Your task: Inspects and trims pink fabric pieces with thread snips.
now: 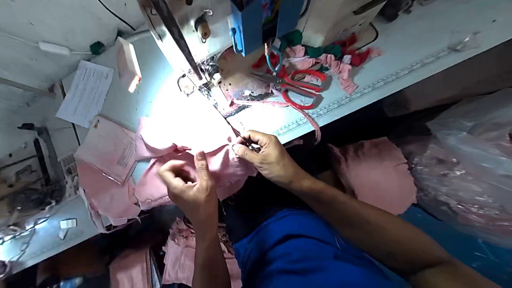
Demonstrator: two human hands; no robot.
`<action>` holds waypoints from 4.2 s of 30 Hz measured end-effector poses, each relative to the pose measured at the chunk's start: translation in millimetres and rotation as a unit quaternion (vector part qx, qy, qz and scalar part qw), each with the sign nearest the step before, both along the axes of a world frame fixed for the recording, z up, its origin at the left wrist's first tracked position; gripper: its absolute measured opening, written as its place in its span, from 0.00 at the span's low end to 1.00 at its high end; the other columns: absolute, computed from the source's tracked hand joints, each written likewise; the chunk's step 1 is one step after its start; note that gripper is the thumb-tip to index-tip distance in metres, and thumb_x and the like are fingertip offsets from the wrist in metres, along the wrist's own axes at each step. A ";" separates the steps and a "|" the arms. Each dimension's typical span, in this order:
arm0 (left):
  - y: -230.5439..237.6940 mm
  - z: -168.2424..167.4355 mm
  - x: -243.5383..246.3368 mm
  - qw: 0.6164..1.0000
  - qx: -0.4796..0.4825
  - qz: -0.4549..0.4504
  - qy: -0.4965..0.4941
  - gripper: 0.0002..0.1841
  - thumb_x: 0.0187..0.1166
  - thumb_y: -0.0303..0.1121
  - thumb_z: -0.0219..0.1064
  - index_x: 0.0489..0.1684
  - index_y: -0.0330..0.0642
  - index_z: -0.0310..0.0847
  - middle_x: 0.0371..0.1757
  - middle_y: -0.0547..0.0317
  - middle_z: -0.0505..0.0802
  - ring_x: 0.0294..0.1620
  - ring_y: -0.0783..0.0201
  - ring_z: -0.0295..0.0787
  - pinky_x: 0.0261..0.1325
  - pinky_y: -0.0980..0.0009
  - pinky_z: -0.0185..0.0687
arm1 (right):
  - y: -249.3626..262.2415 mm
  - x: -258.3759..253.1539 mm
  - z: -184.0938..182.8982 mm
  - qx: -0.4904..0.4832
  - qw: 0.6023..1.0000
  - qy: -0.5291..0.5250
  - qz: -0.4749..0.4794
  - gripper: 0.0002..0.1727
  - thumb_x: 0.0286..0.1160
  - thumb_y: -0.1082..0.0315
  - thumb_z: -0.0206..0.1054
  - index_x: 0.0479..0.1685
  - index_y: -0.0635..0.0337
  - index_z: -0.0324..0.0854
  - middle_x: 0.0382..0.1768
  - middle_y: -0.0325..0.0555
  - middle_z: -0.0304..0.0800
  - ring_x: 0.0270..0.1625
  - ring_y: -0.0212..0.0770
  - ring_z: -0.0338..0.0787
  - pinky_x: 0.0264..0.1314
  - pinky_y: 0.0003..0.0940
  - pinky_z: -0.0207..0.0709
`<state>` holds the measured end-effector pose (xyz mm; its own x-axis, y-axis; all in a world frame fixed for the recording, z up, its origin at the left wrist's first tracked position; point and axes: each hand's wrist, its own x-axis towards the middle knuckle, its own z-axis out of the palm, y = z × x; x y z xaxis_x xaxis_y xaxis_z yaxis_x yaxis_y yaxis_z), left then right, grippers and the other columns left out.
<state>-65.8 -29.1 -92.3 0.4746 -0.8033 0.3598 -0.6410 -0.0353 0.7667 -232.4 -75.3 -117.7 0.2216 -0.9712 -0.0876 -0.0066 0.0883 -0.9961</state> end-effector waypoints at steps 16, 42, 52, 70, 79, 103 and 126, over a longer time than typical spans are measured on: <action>-3.7 -3.5 -13.2 0.966 0.090 -0.163 0.181 0.03 0.79 0.30 0.71 0.40 0.42 0.89 0.31 0.65 0.93 0.28 0.71 0.90 0.30 0.74 0.89 | 13.3 8.7 8.9 0.001 0.999 0.001 -0.044 0.03 0.80 0.68 0.69 0.41 0.57 0.86 0.29 0.38 0.87 0.26 0.29 0.83 0.24 0.23 0.76; -4.3 -9.5 -15.4 0.944 0.060 -0.207 0.252 0.04 0.82 0.27 0.67 0.43 0.39 0.88 0.33 0.63 0.92 0.31 0.70 0.89 0.36 0.73 0.89 | 30.4 -15.6 35.7 0.276 0.950 -0.131 0.060 0.12 0.93 0.59 0.49 0.46 0.51 0.76 0.19 0.34 0.71 0.13 0.23 0.60 0.13 0.14 0.52; -0.8 -12.1 -18.0 0.948 0.068 -0.204 0.234 0.04 0.82 0.27 0.68 0.45 0.40 0.88 0.34 0.64 0.93 0.31 0.72 0.89 0.35 0.75 0.88 | 24.8 -10.4 30.4 0.282 0.950 -0.130 0.039 0.14 0.93 0.57 0.53 0.37 0.54 0.74 0.18 0.36 0.72 0.13 0.24 0.62 0.14 0.15 0.54; -1.1 -11.2 -14.9 0.954 0.076 -0.191 0.216 0.04 0.83 0.29 0.67 0.43 0.42 0.87 0.32 0.66 0.90 0.28 0.73 0.86 0.30 0.77 0.85 | 27.8 -14.9 17.3 0.042 0.998 0.050 0.014 0.11 0.76 0.54 0.71 0.41 0.50 0.78 0.16 0.30 0.76 0.15 0.25 0.72 0.16 0.20 0.66; -0.8 -9.8 -15.0 0.940 0.095 -0.199 0.259 0.08 0.86 0.33 0.65 0.41 0.41 0.88 0.30 0.65 0.91 0.28 0.73 0.88 0.34 0.75 0.88 | 14.9 -7.3 14.3 -0.156 0.972 0.174 -0.009 0.06 0.74 0.63 0.72 0.39 0.54 0.87 0.22 0.32 0.82 0.20 0.23 0.75 0.20 0.20 0.69; 2.8 -7.6 -22.0 0.927 0.074 -0.251 0.271 0.07 0.88 0.28 0.62 0.47 0.36 0.86 0.35 0.61 0.92 0.33 0.70 0.91 0.38 0.72 0.92 | 24.9 -13.5 15.9 0.056 0.995 -0.076 -0.025 0.01 0.77 0.72 0.69 0.41 0.58 0.85 0.22 0.38 0.80 0.16 0.27 0.72 0.15 0.18 0.67; 2.8 -3.7 -24.5 0.938 0.087 -0.237 0.236 0.05 0.83 0.26 0.67 0.46 0.38 0.88 0.32 0.64 0.92 0.27 0.74 0.87 0.29 0.77 0.86 | 28.8 -18.0 21.5 -0.235 0.928 0.284 -0.052 0.13 0.72 0.60 0.73 0.50 0.57 0.92 0.35 0.39 0.94 0.32 0.29 0.87 0.31 0.27 0.77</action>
<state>-90.3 -26.3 -96.0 0.1228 -0.9914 0.0442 -0.2069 0.0180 0.9782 -250.4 -46.5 -96.2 0.1727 -0.9451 0.2774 -0.5577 -0.3259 -0.7634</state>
